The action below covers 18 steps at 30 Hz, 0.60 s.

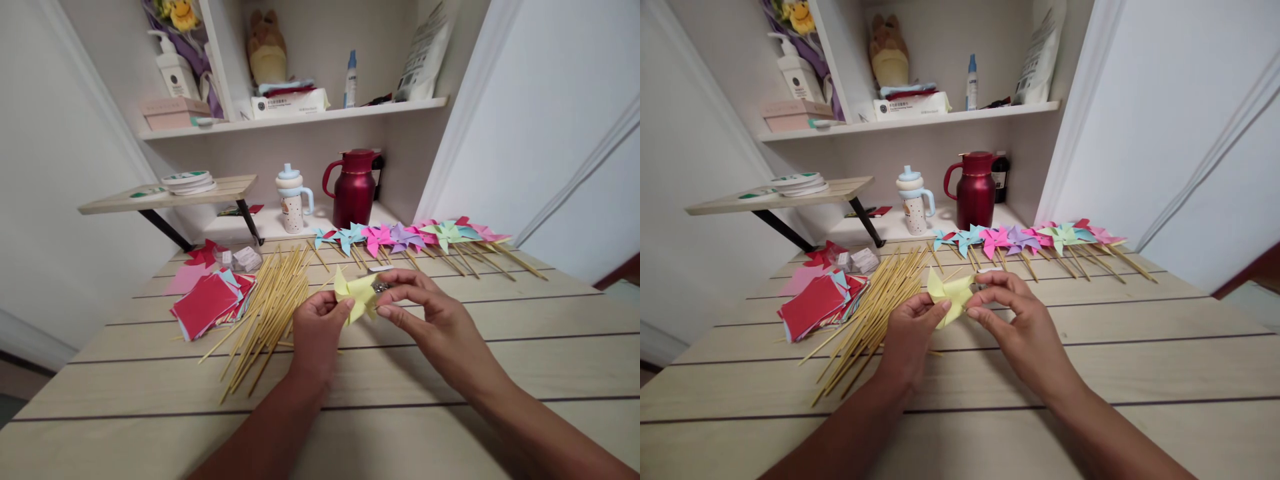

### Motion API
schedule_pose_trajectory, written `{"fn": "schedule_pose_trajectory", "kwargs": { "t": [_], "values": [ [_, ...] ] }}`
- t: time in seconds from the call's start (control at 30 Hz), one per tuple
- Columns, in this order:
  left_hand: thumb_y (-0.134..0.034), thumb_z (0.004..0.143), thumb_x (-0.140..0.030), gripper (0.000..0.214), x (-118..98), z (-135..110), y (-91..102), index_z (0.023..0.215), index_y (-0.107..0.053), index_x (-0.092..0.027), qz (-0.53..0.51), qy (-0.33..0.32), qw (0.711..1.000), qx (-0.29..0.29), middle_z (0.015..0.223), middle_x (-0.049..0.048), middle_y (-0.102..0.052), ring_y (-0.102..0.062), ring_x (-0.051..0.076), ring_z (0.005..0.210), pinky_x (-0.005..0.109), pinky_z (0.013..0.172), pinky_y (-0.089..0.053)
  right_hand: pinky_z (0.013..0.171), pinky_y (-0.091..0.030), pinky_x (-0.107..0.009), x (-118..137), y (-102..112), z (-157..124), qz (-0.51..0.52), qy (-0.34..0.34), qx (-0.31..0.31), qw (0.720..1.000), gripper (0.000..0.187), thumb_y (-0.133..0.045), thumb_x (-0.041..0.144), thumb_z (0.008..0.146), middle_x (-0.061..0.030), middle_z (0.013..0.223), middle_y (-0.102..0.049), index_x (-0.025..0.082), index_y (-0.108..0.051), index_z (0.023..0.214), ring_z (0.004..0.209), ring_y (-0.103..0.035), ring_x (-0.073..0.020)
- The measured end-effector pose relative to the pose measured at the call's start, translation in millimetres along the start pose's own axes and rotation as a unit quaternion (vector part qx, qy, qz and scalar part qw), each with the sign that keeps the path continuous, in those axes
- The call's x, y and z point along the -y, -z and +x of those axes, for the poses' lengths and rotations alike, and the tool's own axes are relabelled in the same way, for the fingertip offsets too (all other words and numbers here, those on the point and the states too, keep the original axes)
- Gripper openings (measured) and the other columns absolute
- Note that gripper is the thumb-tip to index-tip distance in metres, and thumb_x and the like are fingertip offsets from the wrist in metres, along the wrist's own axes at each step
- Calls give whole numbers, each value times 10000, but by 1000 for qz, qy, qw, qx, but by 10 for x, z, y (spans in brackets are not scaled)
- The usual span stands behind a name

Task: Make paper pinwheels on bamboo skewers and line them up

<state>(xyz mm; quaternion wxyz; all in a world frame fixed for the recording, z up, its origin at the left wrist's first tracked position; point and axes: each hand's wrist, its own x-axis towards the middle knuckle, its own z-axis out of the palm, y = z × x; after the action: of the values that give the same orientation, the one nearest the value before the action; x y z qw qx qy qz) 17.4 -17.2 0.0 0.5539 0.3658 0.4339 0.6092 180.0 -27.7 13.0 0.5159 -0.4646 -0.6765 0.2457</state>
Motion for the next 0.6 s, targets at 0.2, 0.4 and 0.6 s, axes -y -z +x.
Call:
{"fn": "schedule_pose_trajectory", "kwargs": {
  "t": [0.2, 0.4, 0.6],
  "values": [
    [-814, 646, -249, 197, -22, -26, -1, 782, -757, -118, -20, 5, 1000, -6, 777, 76, -768, -670, 148, 661, 244, 668, -499, 1118, -313, -510, 3, -1, -8, 42, -49, 16, 998, 120, -739, 385, 803, -64, 1319, -568, 271, -741, 765, 1317, -466, -313],
    [-803, 661, -245, 204, -28, -10, -2, 820, -762, -124, -24, -4, 999, -31, 812, 83, -776, -677, 150, 685, 245, 684, -502, 1127, -297, -511, 4, -14, -8, 49, -63, -2, 997, 144, -747, 414, 791, -65, 1352, -570, 271, -740, 782, 1339, -451, -320],
    [-792, 691, -259, 228, -24, -61, -25, 870, -763, -121, -30, 0, 1000, -2, 836, 80, -773, -669, 150, 712, 247, 698, -503, 1085, -342, -473, -23, -60, -14, 53, -76, 42, 995, 141, -730, 404, 804, -56, 1228, -652, 266, -734, 773, 1222, -549, -294]
  ]
}}
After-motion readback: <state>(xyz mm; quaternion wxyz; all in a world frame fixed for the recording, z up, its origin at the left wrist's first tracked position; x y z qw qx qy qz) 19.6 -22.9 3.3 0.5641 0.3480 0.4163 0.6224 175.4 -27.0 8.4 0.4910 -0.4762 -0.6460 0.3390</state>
